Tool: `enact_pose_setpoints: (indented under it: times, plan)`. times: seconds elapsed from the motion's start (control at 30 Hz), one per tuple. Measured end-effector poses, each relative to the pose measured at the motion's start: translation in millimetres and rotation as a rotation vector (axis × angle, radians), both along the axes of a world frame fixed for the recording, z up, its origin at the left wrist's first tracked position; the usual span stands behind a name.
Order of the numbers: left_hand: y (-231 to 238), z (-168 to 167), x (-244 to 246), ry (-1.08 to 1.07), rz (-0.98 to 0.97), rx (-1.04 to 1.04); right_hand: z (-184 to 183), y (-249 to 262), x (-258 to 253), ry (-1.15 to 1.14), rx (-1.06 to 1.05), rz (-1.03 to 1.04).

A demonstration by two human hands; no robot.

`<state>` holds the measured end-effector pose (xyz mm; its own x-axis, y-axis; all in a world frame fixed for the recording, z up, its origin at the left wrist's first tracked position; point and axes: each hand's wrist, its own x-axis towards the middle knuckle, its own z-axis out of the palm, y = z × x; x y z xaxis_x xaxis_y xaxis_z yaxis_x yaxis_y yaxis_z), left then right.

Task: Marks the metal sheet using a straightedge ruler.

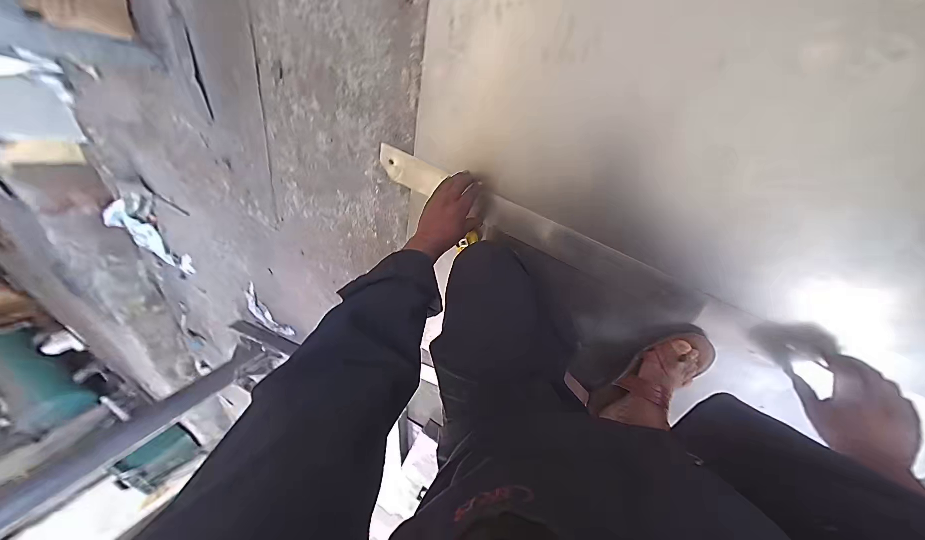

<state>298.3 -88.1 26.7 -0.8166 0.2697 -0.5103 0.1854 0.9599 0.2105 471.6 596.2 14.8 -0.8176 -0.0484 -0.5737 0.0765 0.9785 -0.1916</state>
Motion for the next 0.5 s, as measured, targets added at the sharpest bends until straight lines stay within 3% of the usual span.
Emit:
enact_pose_setpoints:
  times: [0.33, 0.5]
  plan:
    - [-18, -7, 1, 0.099, -0.143, 0.108, 13, -22, -17, -0.036, 0.067, 0.054]
    - [-27, -13, 9, 0.048, -0.144, 0.157, 21, -27, -25, -0.088, 0.069, 0.064]
